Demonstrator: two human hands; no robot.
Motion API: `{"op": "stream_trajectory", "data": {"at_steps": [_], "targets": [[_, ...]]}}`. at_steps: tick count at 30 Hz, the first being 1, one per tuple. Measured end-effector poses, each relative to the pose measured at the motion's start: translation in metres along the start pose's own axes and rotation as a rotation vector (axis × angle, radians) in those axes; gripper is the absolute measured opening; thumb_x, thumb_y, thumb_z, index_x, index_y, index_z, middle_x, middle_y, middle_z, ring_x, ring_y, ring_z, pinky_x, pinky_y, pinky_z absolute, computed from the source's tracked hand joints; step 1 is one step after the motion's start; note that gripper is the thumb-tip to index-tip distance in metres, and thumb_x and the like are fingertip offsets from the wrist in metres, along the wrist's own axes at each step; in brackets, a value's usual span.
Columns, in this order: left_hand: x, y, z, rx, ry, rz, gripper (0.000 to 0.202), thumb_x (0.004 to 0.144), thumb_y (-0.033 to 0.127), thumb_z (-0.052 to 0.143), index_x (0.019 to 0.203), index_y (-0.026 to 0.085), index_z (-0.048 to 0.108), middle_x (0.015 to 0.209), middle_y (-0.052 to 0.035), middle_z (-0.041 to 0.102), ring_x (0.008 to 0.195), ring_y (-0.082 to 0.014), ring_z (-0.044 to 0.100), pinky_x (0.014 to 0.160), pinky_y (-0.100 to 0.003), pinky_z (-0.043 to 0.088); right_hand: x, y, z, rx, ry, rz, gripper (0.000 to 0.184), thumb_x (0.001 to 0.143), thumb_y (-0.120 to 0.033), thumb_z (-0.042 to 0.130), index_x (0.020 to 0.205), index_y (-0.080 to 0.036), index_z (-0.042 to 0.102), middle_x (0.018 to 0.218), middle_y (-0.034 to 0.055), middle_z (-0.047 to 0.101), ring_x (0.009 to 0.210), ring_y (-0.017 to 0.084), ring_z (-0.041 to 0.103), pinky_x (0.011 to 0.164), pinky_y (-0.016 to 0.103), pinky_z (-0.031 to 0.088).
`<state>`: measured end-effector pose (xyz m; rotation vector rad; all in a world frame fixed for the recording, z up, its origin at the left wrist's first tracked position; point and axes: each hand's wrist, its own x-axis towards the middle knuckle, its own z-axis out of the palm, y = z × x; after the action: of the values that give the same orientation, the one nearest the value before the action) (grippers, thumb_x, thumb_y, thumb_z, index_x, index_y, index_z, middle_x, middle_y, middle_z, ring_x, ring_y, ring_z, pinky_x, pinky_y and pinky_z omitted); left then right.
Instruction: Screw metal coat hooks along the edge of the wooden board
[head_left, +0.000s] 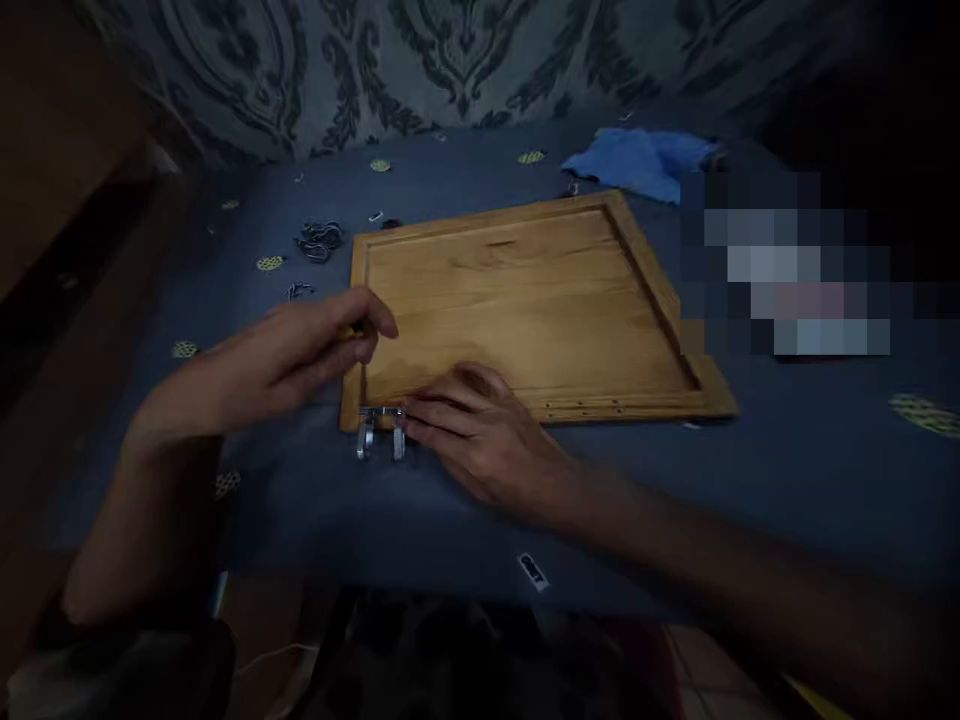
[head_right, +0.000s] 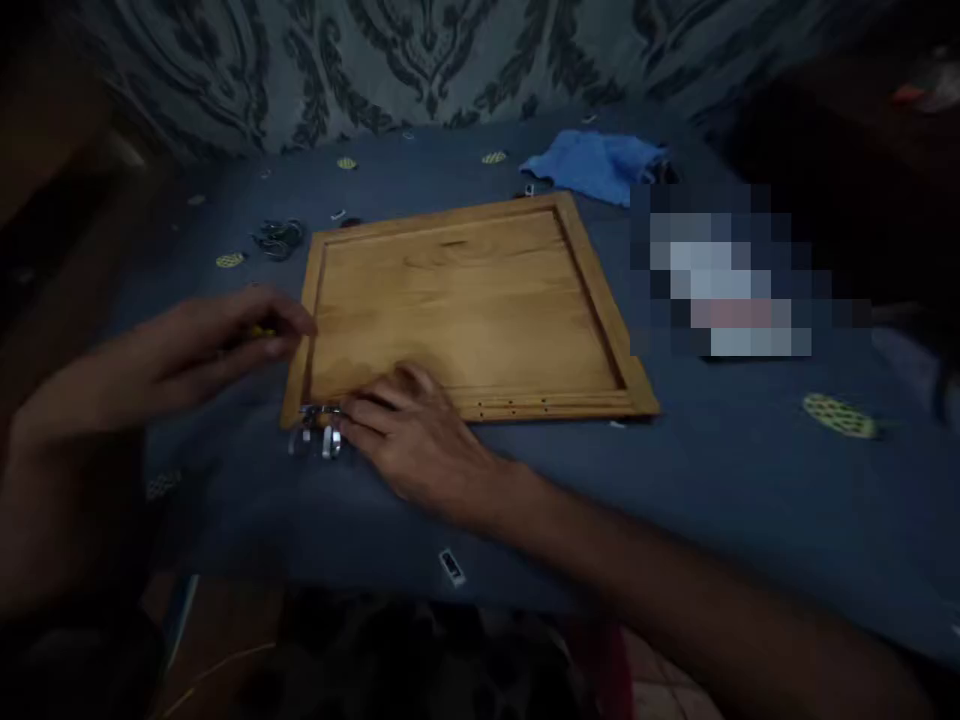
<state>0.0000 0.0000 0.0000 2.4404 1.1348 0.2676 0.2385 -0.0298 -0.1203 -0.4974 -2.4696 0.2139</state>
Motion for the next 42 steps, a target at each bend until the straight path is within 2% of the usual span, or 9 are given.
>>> {"op": "stream_trajectory", "data": {"at_steps": [2, 3, 5, 7, 11, 15, 18, 23, 42], "targets": [[0.0, 0.005, 0.004, -0.192, 0.261, 0.09, 0.014, 0.104, 0.026, 0.052, 0.115, 0.023, 0.061, 0.091, -0.0017, 0.062, 0.08, -0.0136, 0.061, 0.065, -0.028, 0.052, -0.001, 0.001, -0.002, -0.006, -0.025, 0.012, 0.03, 0.104, -0.014, 0.046, 0.124, -0.016, 0.069, 0.123, 0.0081, 0.077, 0.116, 0.027, 0.065, 0.105, 0.053, 0.041], [0.0, 0.009, 0.007, -0.281, 0.356, 0.19, 0.012, 0.103, 0.024, 0.055, 0.113, 0.023, 0.062, 0.092, -0.0013, 0.063, 0.082, -0.0135, 0.063, 0.065, -0.027, 0.053, -0.001, 0.001, -0.003, -0.008, -0.034, 0.016, 0.031, 0.104, -0.014, 0.046, 0.125, -0.017, 0.069, 0.123, 0.0078, 0.077, 0.116, 0.027, 0.064, 0.105, 0.053, 0.04], [0.002, 0.016, 0.014, -0.425, 0.586, 0.218, 0.016, 0.104, 0.018, 0.053, 0.116, 0.023, 0.063, 0.097, -0.0009, 0.064, 0.088, -0.0143, 0.065, 0.077, -0.031, 0.057, -0.001, 0.002, -0.003, -0.011, -0.041, 0.022, 0.031, 0.104, -0.016, 0.047, 0.126, -0.018, 0.069, 0.124, 0.0072, 0.076, 0.117, 0.026, 0.063, 0.106, 0.052, 0.039], [0.005, 0.023, 0.023, -0.461, 0.69, 0.252, 0.018, 0.104, 0.015, 0.051, 0.116, 0.022, 0.063, 0.095, 0.0009, 0.064, 0.087, -0.0138, 0.065, 0.078, -0.034, 0.057, -0.002, 0.002, -0.003, -0.01, -0.036, 0.019, 0.031, 0.104, -0.017, 0.049, 0.127, -0.019, 0.069, 0.126, 0.0068, 0.076, 0.118, 0.025, 0.063, 0.108, 0.052, 0.038], [0.007, 0.036, 0.039, -0.482, 0.675, 0.273, 0.014, 0.104, 0.018, 0.055, 0.114, 0.024, 0.063, 0.088, 0.0033, 0.06, 0.078, -0.0114, 0.063, 0.07, -0.032, 0.057, -0.002, 0.002, -0.001, -0.01, -0.014, 0.011, 0.028, 0.103, -0.015, 0.052, 0.125, -0.017, 0.069, 0.124, 0.0076, 0.077, 0.117, 0.024, 0.063, 0.109, 0.049, 0.036], [0.002, 0.047, 0.048, -0.612, 0.803, 0.128, 0.01, 0.101, 0.021, 0.059, 0.103, 0.026, 0.067, 0.082, 0.0005, 0.055, 0.067, -0.0125, 0.056, 0.061, -0.034, 0.053, 0.0, 0.001, -0.002, -0.007, -0.013, 0.019, 0.028, 0.105, -0.017, 0.048, 0.122, -0.017, 0.07, 0.122, 0.0075, 0.077, 0.117, 0.024, 0.063, 0.109, 0.049, 0.036], [-0.004, 0.05, 0.05, -0.594, 0.823, 0.039, 0.009, 0.101, 0.024, 0.06, 0.102, 0.029, 0.067, 0.089, -0.0008, 0.057, 0.067, -0.0136, 0.057, 0.061, -0.036, 0.054, 0.001, 0.001, -0.003, 0.02, -0.016, 0.019, 0.028, 0.105, -0.017, 0.048, 0.122, -0.017, 0.07, 0.124, 0.0078, 0.077, 0.118, 0.024, 0.063, 0.108, 0.05, 0.036], [-0.008, 0.044, 0.05, -0.453, 0.844, 0.083, 0.008, 0.102, 0.029, 0.059, 0.107, 0.029, 0.065, 0.091, 0.0005, 0.059, 0.067, -0.0119, 0.057, 0.062, -0.034, 0.053, 0.0, 0.002, -0.003, 0.031, -0.001, 0.012, 0.026, 0.104, -0.016, 0.051, 0.123, -0.015, 0.07, 0.123, 0.0081, 0.077, 0.117, 0.024, 0.064, 0.107, 0.05, 0.038], [-0.003, 0.036, 0.053, -0.538, 0.844, 0.154, 0.012, 0.1, 0.024, 0.062, 0.109, 0.027, 0.069, 0.082, -0.0002, 0.058, 0.066, -0.0128, 0.056, 0.058, -0.033, 0.051, 0.001, 0.002, -0.001, 0.018, 0.006, 0.006, 0.027, 0.104, -0.016, 0.05, 0.121, -0.017, 0.071, 0.123, 0.0077, 0.077, 0.116, 0.023, 0.064, 0.107, 0.05, 0.038]]}}
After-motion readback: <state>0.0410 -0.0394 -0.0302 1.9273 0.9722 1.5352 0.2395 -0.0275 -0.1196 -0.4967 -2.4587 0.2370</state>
